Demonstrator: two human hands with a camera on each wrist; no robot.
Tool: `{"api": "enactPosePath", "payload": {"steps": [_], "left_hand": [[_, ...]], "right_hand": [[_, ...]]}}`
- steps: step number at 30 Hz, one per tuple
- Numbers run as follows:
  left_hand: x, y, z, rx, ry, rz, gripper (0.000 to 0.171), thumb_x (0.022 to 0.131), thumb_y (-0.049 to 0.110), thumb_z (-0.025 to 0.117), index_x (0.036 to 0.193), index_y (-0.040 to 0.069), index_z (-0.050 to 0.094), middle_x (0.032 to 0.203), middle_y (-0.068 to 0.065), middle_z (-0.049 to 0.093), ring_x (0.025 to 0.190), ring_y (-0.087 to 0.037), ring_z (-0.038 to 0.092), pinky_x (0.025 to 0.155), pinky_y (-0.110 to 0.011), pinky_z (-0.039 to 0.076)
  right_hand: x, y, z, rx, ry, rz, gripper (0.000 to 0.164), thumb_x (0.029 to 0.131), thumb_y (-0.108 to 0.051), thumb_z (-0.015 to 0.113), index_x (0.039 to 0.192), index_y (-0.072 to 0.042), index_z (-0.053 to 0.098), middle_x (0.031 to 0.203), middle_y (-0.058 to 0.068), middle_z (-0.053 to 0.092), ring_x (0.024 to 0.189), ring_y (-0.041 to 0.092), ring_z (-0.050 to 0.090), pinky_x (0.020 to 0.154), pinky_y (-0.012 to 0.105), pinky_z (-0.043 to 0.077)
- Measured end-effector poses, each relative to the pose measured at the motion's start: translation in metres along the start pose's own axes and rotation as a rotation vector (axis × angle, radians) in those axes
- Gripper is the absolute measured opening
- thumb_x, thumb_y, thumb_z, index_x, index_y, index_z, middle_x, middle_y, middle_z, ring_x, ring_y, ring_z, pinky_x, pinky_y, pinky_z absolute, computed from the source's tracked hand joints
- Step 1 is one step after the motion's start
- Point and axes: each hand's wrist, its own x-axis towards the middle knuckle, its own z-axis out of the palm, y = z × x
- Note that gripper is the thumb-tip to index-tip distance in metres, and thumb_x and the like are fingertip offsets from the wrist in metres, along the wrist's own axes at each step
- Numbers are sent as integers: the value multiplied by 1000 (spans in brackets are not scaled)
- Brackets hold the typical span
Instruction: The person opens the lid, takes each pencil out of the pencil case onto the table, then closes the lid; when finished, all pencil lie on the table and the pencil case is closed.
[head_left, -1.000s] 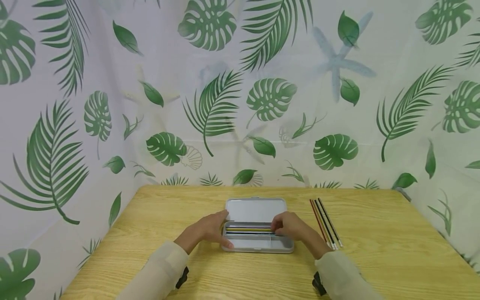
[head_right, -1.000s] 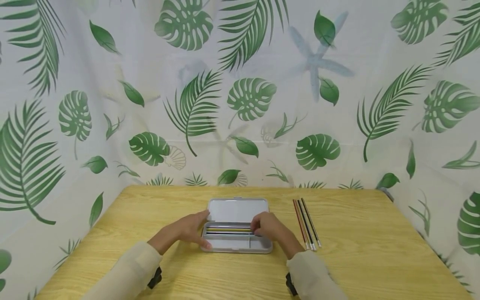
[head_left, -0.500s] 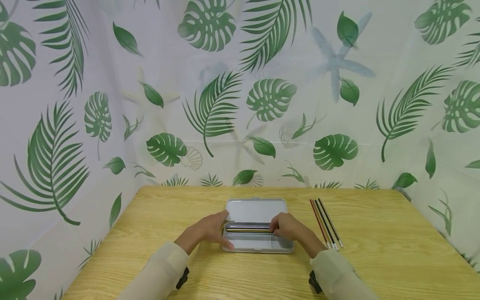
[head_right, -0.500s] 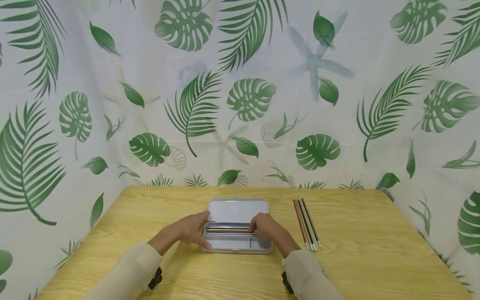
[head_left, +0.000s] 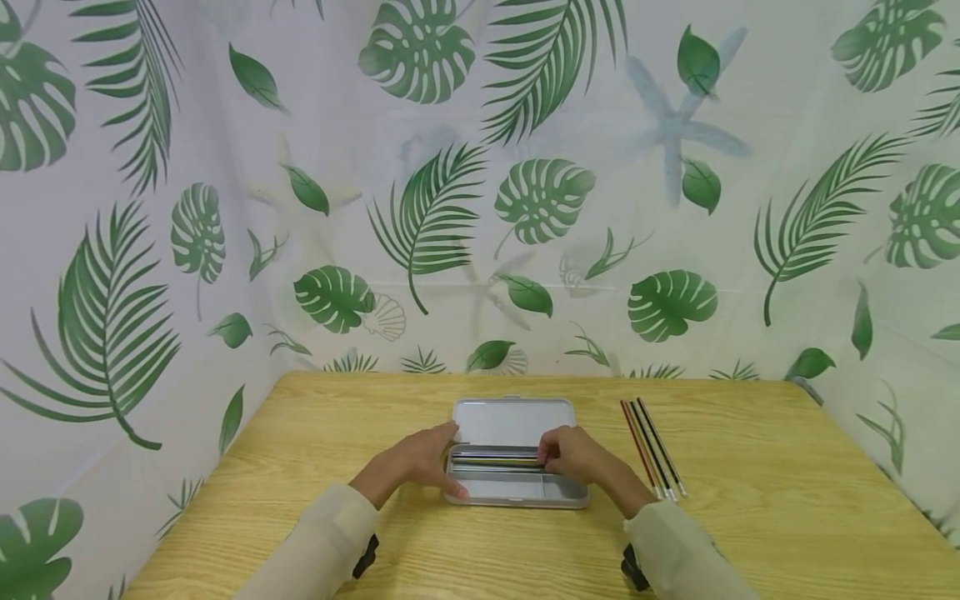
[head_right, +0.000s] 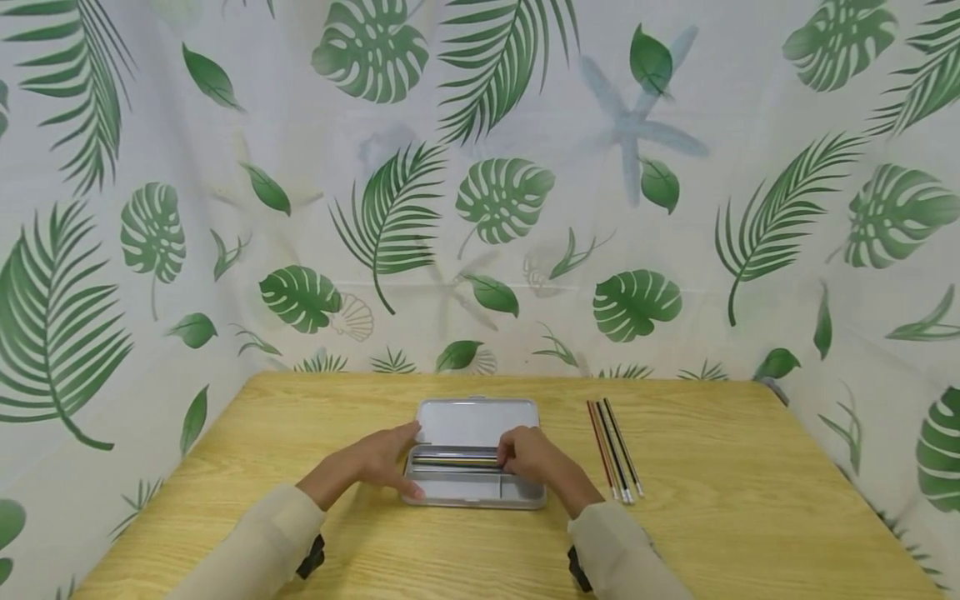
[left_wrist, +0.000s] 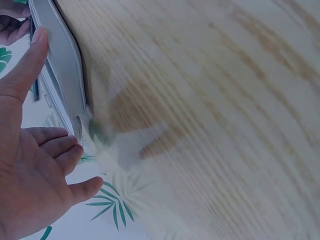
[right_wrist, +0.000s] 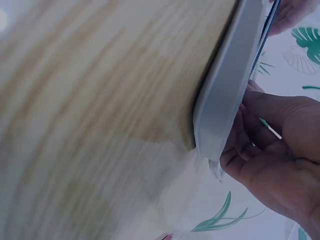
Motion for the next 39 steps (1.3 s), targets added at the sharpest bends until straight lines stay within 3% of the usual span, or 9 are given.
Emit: {"api": "enactPosePath", "payload": {"steps": [7, 17, 25, 33, 39], "left_hand": [[1, -1, 1, -4, -8, 14, 112, 66, 48, 83, 149, 2, 25, 152, -14, 34, 139, -31, 36, 113, -45, 34], [1, 0, 1, 13, -7, -4, 114, 65, 49, 83, 149, 1, 23, 153, -14, 32, 140, -31, 34, 114, -44, 32], [2, 0, 1, 6, -3, -5, 113, 65, 47, 84, 149, 0, 24, 153, -15, 32, 140, -31, 35, 114, -44, 32], [2, -1, 1, 4, 5, -2, 113, 65, 46, 85, 148, 0, 25, 152, -16, 33, 139, -32, 36, 113, -45, 33], [2, 0, 2, -8, 1, -17, 114, 64, 47, 85, 149, 0, 24, 153, -15, 32, 140, -32, 35, 114, -45, 32]], "right_hand": [[-5, 17, -10, 160, 19, -68, 2, 86, -3, 65, 87, -2, 63, 80, 5, 63, 71, 11, 54, 60, 22, 45], [-22, 38, -40, 252, 96, -99, 19, 91, -6, 60, 107, 5, 60, 92, 15, 63, 80, 17, 59, 62, 24, 51], [-41, 59, -59, 154, 200, 26, 25, 92, -6, 58, 115, 4, 60, 95, 14, 64, 83, 18, 60, 64, 27, 49], [-62, 81, -72, 82, 258, 180, 28, 92, -8, 58, 116, 7, 59, 100, 23, 64, 83, 28, 63, 60, 32, 52], [-72, 97, -77, 160, 238, 321, 31, 91, -6, 56, 116, 13, 55, 100, 27, 61, 76, 25, 64, 63, 37, 56]]}}
